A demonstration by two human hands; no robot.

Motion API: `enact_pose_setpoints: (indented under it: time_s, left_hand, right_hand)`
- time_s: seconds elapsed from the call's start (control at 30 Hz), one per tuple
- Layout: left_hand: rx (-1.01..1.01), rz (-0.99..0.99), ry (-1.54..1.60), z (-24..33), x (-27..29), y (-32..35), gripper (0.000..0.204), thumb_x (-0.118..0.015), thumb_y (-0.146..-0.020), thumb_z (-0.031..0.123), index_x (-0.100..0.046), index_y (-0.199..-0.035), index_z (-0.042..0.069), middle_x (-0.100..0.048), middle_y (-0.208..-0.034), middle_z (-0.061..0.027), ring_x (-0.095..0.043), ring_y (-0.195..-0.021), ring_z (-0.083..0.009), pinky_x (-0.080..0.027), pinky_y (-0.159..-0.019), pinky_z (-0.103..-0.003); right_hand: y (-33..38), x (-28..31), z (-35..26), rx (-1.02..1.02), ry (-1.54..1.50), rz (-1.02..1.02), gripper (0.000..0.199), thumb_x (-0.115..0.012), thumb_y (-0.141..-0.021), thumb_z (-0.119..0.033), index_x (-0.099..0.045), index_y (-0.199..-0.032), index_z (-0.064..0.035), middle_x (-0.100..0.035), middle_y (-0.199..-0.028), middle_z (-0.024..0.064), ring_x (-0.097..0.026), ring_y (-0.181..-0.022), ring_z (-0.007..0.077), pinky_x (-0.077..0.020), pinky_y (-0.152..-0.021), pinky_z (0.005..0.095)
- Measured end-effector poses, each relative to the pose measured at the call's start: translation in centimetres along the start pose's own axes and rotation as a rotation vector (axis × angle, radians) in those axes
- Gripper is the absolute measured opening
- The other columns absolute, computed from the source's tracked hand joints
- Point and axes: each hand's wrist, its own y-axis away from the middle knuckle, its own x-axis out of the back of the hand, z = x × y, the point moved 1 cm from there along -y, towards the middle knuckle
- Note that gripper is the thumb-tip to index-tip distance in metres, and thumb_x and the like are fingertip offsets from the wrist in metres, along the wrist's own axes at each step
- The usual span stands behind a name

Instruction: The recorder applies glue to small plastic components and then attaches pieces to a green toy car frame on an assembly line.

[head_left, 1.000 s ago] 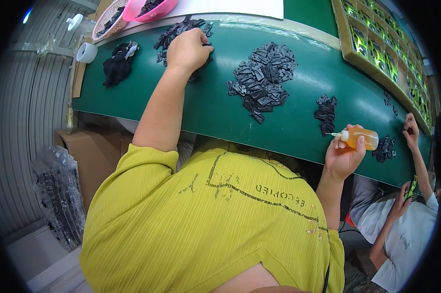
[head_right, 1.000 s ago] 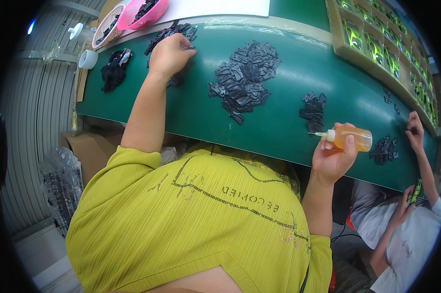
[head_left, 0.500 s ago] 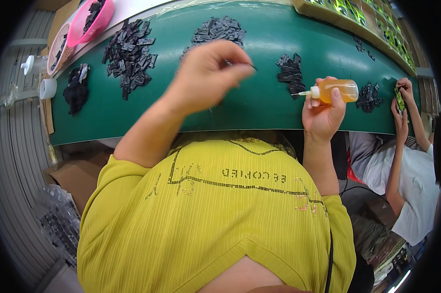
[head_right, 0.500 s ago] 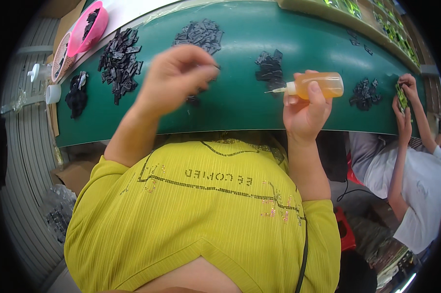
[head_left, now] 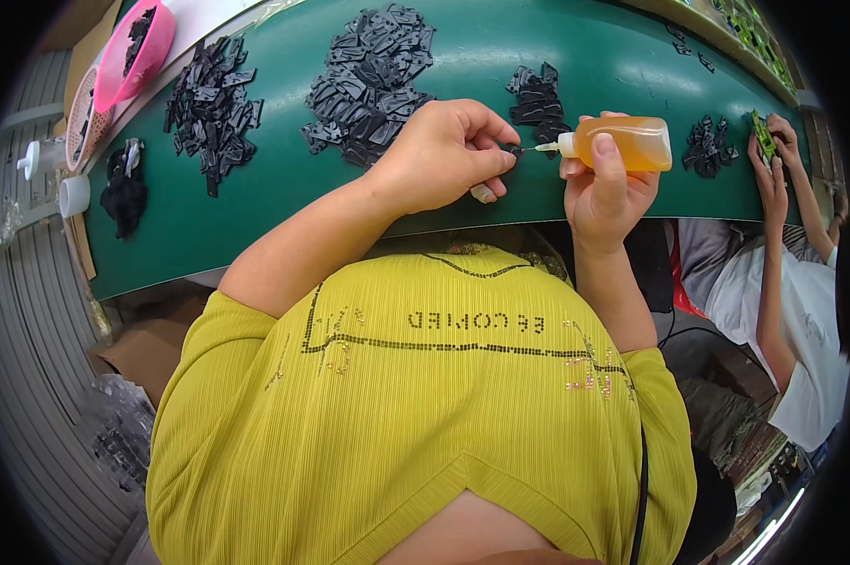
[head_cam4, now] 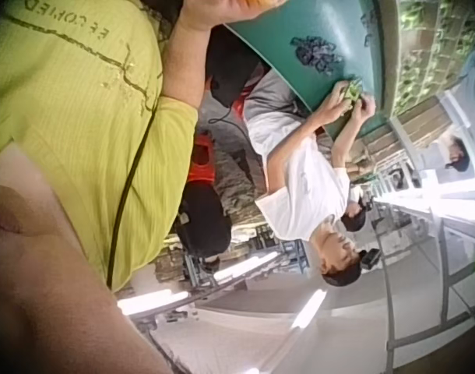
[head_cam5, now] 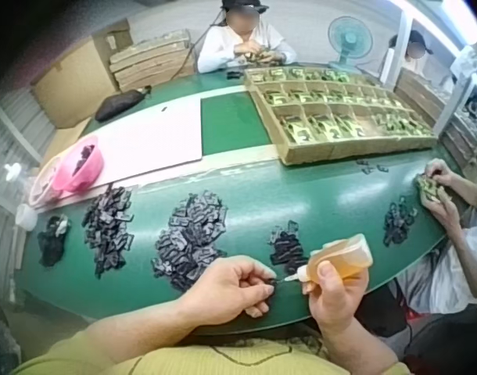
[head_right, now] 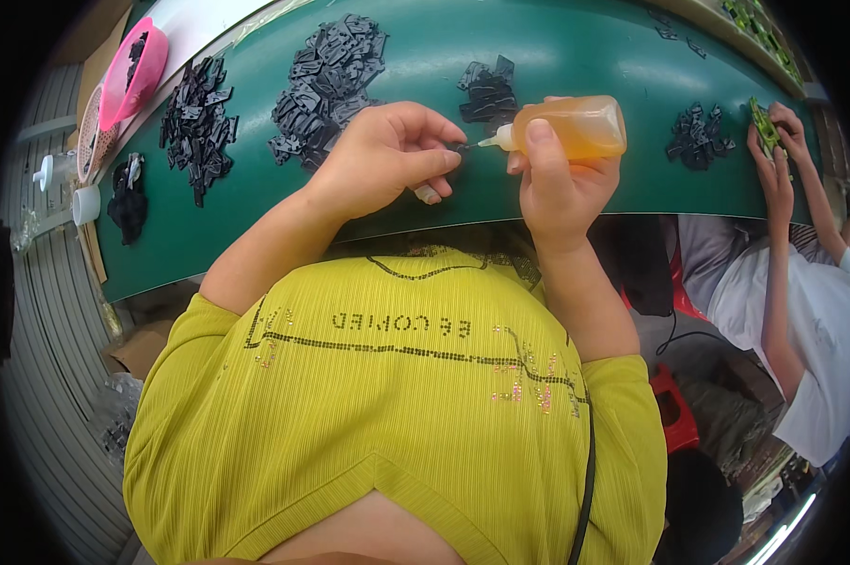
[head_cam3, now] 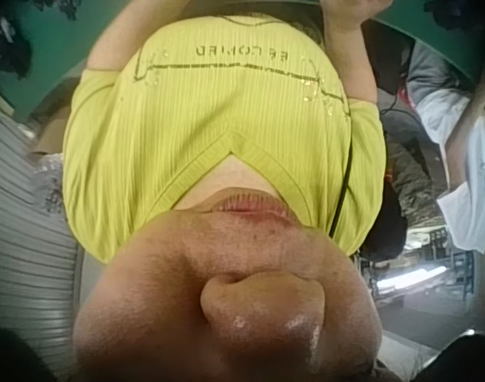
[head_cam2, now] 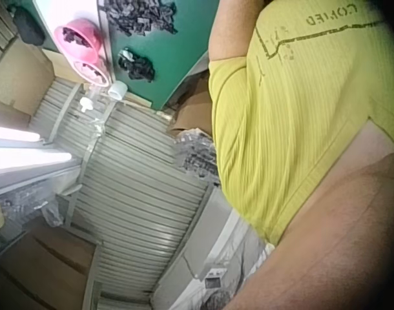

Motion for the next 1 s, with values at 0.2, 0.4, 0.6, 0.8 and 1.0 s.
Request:
enact_pose_setpoints:
  time_s: [0.2,0.4,0.6,0.8,1.0]
  left_hand:
    - [-0.026,0.012,0.018,-0.30,0.10,-0.19,0.018,-0.062,-0.083,0.002,-0.058,-0.098,-0.006,-0.063,-0.074,-0.0072,-0.067,-0.061,-0.0143,-0.052,-0.054,-0.023]
    - [-0.030,0.013,0.029,-0.39,0.16,-0.20,0.018,-0.062,-0.082,0.002,-0.058,-0.098,-0.006,-0.063,-0.074,-0.0073,-0.067,-0.061,-0.0143,-0.052,-0.053,-0.023]
    - [-0.030,0.017,0.019,-0.51,0.13,-0.25,0.017,-0.063,-0.082,0.003,-0.059,-0.097,-0.006,-0.063,-0.074,-0.0076,-0.067,-0.061,-0.0142,-0.052,-0.053,-0.023]
    - [-0.026,0.010,0.031,-0.44,0.24,-0.29,0.016,-0.062,-0.083,0.002,-0.058,-0.096,-0.006,-0.063,-0.074,-0.0082,-0.067,-0.061,-0.0146,-0.053,-0.053,-0.023]
    - [0.007,-0.008,0.091,-0.27,0.34,-0.40,0.019,-0.062,-0.084,0.002,-0.057,-0.100,-0.006,-0.064,-0.081,-0.0109,-0.066,-0.064,-0.0158,-0.054,-0.057,-0.024]
  right_hand:
    - [-0.04,-0.19,0.19,0.038,0.073,-0.010,0.019,-0.057,-0.084,-0.003,-0.054,-0.103,0.0007,-0.061,-0.083,0.0123,-0.052,-0.054,0.0132,-0.0429,-0.047,0.0250]
    - [-0.04,-0.24,0.11,0.032,0.097,-0.013,0.019,-0.058,-0.084,-0.004,-0.054,-0.102,0.0007,-0.061,-0.083,0.0119,-0.052,-0.053,0.0128,-0.0427,-0.047,0.0249]
    - [-0.04,-0.20,0.24,0.041,0.122,-0.033,0.018,-0.059,-0.084,-0.004,-0.054,-0.101,0.0008,-0.060,-0.082,0.0111,-0.052,-0.052,0.0123,-0.0426,-0.046,0.0245]
    - [0.02,-0.19,0.14,0.048,0.155,0.010,0.019,-0.058,-0.084,-0.004,-0.054,-0.102,0.0007,-0.061,-0.083,0.0117,-0.051,-0.052,0.0126,-0.0428,-0.047,0.0236]
    - [0.07,0.05,-0.23,-0.037,-0.087,0.017,0.020,-0.057,-0.083,-0.002,-0.051,-0.102,0.0009,-0.059,-0.082,0.0125,-0.053,-0.057,0.0143,-0.0426,-0.047,0.0250]
